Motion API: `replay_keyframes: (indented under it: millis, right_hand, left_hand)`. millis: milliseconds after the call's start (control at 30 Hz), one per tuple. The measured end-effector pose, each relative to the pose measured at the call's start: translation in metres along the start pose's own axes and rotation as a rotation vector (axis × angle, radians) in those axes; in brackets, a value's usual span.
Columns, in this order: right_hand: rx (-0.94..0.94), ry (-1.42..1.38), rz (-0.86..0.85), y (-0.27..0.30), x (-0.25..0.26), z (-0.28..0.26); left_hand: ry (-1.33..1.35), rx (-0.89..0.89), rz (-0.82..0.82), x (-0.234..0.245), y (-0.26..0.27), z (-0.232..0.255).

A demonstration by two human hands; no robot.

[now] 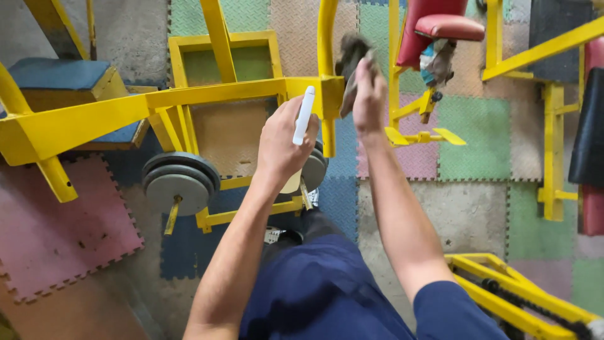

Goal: Clean and wipe down gym equipment and weight plates using a spray bottle and cloth.

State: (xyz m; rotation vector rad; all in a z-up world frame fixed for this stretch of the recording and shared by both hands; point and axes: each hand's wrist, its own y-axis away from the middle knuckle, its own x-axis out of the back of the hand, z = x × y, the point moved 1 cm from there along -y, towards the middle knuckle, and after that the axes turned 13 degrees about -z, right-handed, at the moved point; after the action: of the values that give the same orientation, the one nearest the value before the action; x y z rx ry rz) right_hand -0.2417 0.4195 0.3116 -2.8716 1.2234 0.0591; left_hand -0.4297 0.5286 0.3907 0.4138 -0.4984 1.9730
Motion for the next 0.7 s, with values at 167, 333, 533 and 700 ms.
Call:
replay_keyframes:
  millis: [167, 333, 533, 700]
  right_hand:
    - [-0.122, -0.450, -0.174, -0.052, -0.007, -0.032]
    - [-0.086, -0.208, -0.587, -0.087, -0.007, -0.005]
    - [0.120, -0.065, -0.472, -0.133, -0.020, -0.038]
    - [0.497, 0.070, -0.347, -0.112, -0.027, -0.107]
  left_hand:
    - [-0.010, 0.074, 0.018, 0.002, -0.022, 0.012]
    - [0.025, 0.121, 0.076, 0.002, -0.042, 0.017]
    - [0.012, 0.125, 0.130, 0.003, -0.051, 0.013]
    - [-0.038, 0.099, 0.108, 0.011, -0.053, 0.004]
